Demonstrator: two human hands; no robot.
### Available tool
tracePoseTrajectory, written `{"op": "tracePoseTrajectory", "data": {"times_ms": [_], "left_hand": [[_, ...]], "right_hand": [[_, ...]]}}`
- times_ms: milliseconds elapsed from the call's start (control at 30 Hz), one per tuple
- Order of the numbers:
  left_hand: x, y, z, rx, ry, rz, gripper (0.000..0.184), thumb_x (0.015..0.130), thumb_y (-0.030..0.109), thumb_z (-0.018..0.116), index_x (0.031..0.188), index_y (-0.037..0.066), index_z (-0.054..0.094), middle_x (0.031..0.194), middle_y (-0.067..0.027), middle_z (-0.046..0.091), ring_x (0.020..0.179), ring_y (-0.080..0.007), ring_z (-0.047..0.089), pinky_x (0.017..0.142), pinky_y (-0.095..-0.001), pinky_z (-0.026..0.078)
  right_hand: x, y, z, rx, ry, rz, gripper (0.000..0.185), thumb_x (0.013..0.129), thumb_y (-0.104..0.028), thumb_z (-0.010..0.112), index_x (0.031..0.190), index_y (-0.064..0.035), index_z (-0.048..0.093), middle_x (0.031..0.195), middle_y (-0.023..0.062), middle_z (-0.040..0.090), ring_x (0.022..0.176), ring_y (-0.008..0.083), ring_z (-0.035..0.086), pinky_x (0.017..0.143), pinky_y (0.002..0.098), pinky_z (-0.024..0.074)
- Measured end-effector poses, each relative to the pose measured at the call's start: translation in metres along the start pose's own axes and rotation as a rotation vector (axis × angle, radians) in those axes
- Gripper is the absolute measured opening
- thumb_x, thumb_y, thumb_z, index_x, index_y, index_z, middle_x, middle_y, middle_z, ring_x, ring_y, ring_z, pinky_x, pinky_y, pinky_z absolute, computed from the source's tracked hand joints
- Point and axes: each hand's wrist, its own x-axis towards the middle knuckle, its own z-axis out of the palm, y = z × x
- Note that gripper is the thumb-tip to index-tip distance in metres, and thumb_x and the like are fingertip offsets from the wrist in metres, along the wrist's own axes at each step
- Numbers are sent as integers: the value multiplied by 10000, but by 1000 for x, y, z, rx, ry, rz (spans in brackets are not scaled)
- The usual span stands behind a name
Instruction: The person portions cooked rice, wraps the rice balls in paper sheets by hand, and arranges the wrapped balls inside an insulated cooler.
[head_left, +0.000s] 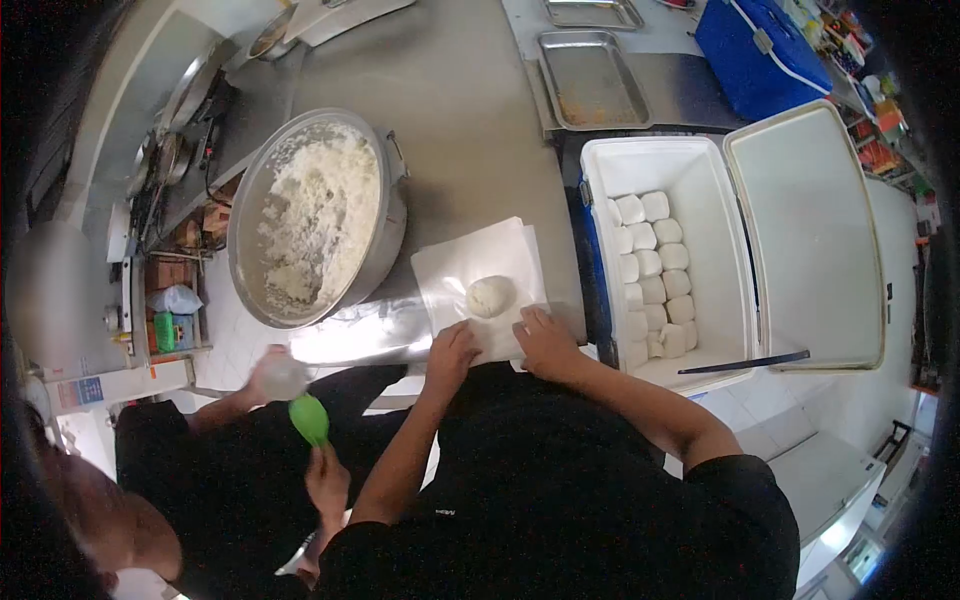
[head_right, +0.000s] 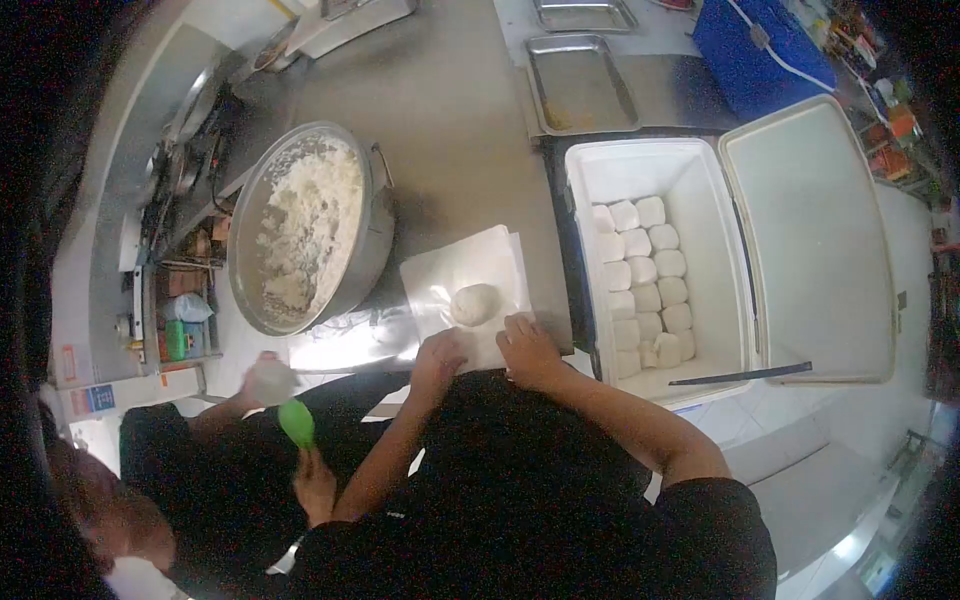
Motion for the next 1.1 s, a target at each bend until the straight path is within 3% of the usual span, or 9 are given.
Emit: {"op": "tracePoseTrajectory", "data": {"times_ms": [167,267,333,467,600,800,933,1033,1100], "left_hand": [[15,-32,14,165,-68,-30,175,877,175,740,977,54,662,1037,-119,710,962,-363,664,852,-483,496],[39,-26,0,254,-176,-155,162,887,205,732,957,76,664,974,-71,717,969,-319,663,815,-501,467],[52,-14,-17,350,-312,-287,151,893,210,728,949,87,661,946,-56,721,1005,-289,661,820,-525,446],[30,43,-23,319,343,-67,252,869,215,771,1059,103,649,1109,-135,684,1069,-344,637,928,-570,396],[-7,32,20,-85,-89,82,486,890,279,752,1287,54,584,1378,-175,587,1300,-405,530,1076,-624,351],[20,53,17,260,-135,-11,827,940,424,685,1582,40,333,1678,-218,245,1537,-412,261,1198,-642,235],[26,44,22,316,-142,-47,855,915,444,711,1589,68,342,1677,-269,190,1546,-456,205,1199,-657,219],[32,42,24,316,-129,-53,874,906,454,717,1618,133,323,1675,-305,141,1548,-487,167,1203,-662,205],[40,48,19,306,-100,-27,877,901,462,716,1631,183,317,1672,-323,120,1548,-501,152,1204,-667,197]], "right_hand": [[3,16,28,-132,140,-103,386,932,-379,662,1068,-18,673,1135,183,639,1132,371,606,948,520,488],[25,19,-17,94,-144,-15,228,929,-196,615,1008,-3,707,1081,176,709,1063,372,668,938,476,519],[37,41,-1,281,-81,35,250,969,-226,613,960,4,711,925,162,703,922,328,681,875,445,527],[56,77,8,752,-153,259,371,1008,-342,624,1000,16,720,927,162,734,890,250,689,802,422,530],[61,80,20,1013,82,547,344,1027,-321,647,938,0,733,741,57,663,716,94,549,675,315,475],[23,63,25,646,85,538,345,957,-356,734,925,-14,748,722,10,632,691,99,536,642,302,441],[17,53,-13,1018,-52,560,399,895,-416,790,903,-18,755,715,35,622,680,127,531,624,316,440],[79,55,-59,820,-4,719,514,848,-465,824,918,34,720,801,134,685,762,240,648,711,394,514],[125,89,-25,369,334,597,525,811,-459,794,965,38,725,969,223,735,921,311,712,820,436,554]]}}
